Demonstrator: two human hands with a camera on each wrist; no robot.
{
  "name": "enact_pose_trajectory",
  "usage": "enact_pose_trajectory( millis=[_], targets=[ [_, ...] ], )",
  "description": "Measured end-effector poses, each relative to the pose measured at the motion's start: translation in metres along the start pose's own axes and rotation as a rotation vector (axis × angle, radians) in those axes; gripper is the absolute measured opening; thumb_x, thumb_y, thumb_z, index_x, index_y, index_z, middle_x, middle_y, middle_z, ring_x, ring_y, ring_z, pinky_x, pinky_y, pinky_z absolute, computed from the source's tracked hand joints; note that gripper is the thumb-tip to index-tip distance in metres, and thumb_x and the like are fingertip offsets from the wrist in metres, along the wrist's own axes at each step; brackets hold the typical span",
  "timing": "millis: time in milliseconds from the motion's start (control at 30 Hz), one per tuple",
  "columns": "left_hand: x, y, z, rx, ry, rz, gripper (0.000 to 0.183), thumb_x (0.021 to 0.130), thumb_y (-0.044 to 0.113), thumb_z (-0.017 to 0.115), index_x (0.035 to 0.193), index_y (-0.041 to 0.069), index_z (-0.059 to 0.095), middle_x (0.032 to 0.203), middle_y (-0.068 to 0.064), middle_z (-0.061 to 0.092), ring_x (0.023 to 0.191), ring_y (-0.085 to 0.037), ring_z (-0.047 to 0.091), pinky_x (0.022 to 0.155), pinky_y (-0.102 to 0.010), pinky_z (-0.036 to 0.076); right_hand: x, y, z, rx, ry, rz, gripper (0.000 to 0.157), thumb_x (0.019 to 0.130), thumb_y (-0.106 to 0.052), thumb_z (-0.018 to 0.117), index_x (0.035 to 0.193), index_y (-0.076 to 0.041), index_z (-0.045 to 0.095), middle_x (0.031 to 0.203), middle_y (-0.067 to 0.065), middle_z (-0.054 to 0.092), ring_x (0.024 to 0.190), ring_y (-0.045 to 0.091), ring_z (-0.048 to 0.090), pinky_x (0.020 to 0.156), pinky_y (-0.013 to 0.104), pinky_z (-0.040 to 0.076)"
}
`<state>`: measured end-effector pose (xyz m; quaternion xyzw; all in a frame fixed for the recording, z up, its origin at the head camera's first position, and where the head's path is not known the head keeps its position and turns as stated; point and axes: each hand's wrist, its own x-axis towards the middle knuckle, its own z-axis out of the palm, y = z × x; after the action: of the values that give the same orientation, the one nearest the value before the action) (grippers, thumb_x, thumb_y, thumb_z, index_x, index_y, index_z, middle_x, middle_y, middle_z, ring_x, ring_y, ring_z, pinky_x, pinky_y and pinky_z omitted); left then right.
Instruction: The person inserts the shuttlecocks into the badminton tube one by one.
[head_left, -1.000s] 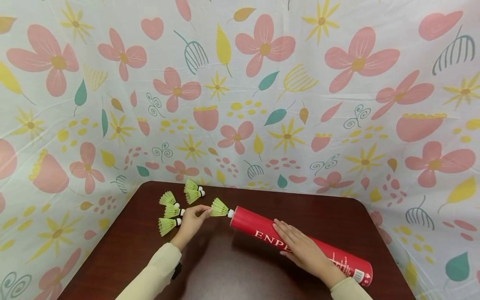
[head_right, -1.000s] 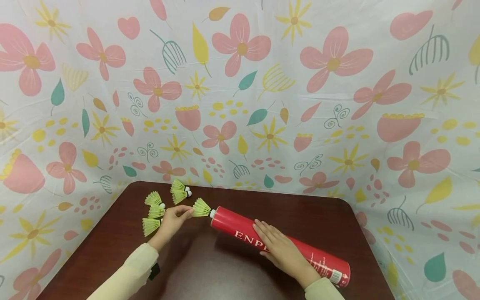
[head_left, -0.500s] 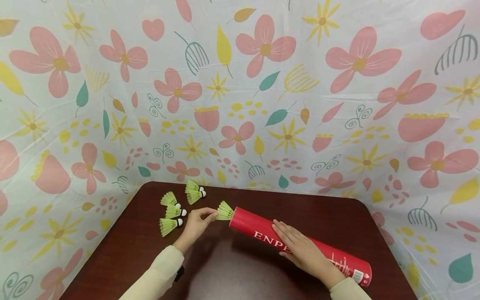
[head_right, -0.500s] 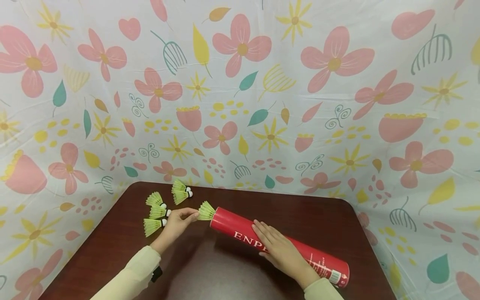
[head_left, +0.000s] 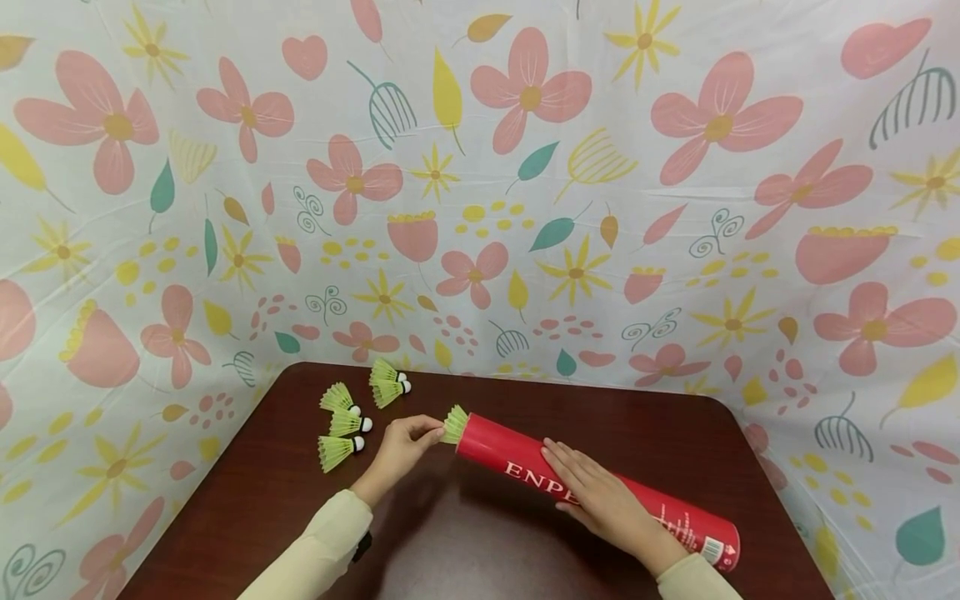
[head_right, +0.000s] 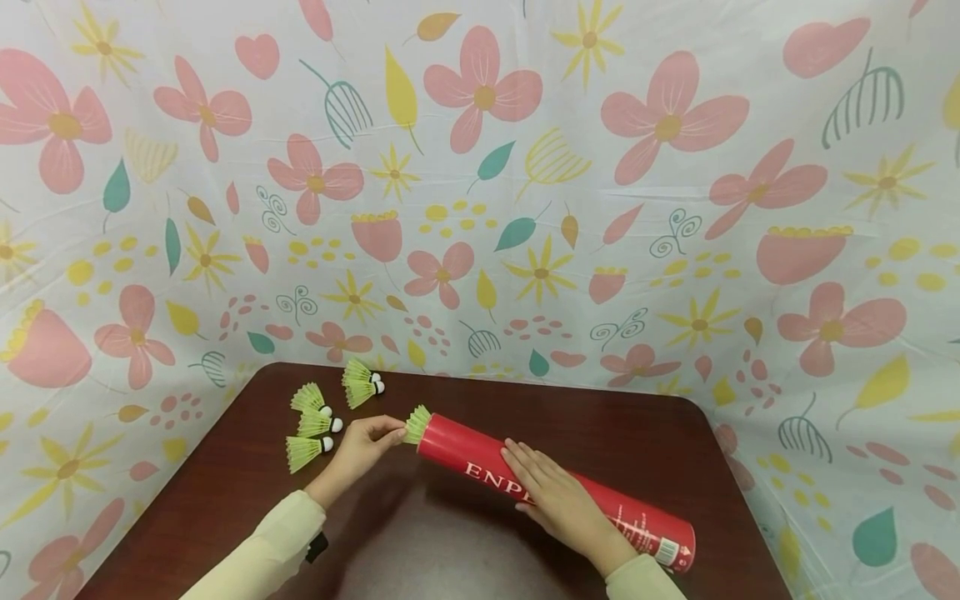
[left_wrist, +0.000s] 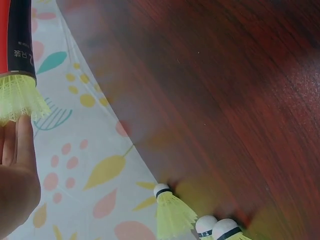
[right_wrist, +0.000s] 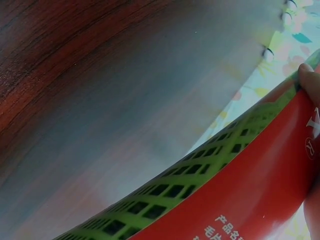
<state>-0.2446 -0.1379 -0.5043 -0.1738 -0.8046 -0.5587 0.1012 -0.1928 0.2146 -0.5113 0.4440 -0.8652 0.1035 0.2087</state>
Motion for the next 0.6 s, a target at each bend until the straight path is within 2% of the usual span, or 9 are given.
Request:
enact_pose_trajectory(
  millis=[233, 400, 533, 600],
  targets=[
    [0.0, 0.0, 0.002, -0.02, 0.019, -0.037, 0.005, 0.086, 0.011, 0.072, 0.091, 0.011, 0.073, 0.084, -0.004, 0.072, 0.075, -0.014, 0.068, 0.065, -0.024, 0.053, 0.0, 0.0, 0.0, -0.011, 0.018, -0.012, 0.072, 0.097, -0.052, 0.038, 0.148, -0.001, 0.034, 0.15, 0.016, 0.037, 0.134, 0.029, 0.04, 0.116, 0.025, 0.012],
    [0.0, 0.004, 0.007, -0.041, 0.004, -0.06, 0.005, 0.086, 0.006, 0.072, 0.091, 0.004, 0.073, 0.085, -0.011, 0.072, 0.076, -0.019, 0.068, 0.065, -0.022, 0.053, 0.0, -0.002, 0.0, -0.005, -0.005, 0.006, 0.072, 0.097, -0.053, 0.037, 0.149, -0.002, 0.033, 0.151, 0.015, 0.036, 0.136, 0.027, 0.038, 0.116, 0.025, 0.012],
    [-0.002, 0.021, 0.008, -0.056, -0.011, -0.04, 0.005, 0.086, -0.001, 0.069, 0.09, -0.004, 0.071, 0.085, -0.018, 0.071, 0.076, -0.028, 0.068, 0.065, -0.024, 0.054, 0.0, -0.001, 0.0, -0.011, 0.006, -0.004, 0.072, 0.097, -0.052, 0.038, 0.148, -0.001, 0.034, 0.151, 0.015, 0.036, 0.135, 0.028, 0.04, 0.116, 0.027, 0.015],
    [-0.003, 0.032, 0.007, -0.062, -0.027, -0.036, 0.005, 0.087, -0.003, 0.068, 0.091, -0.006, 0.07, 0.085, -0.021, 0.071, 0.077, -0.033, 0.068, 0.066, -0.029, 0.055, 0.0, 0.0, 0.0, -0.017, 0.024, -0.015, 0.071, 0.097, -0.051, 0.041, 0.147, 0.0, 0.036, 0.15, 0.017, 0.038, 0.134, 0.03, 0.041, 0.116, 0.028, 0.017]
  ],
)
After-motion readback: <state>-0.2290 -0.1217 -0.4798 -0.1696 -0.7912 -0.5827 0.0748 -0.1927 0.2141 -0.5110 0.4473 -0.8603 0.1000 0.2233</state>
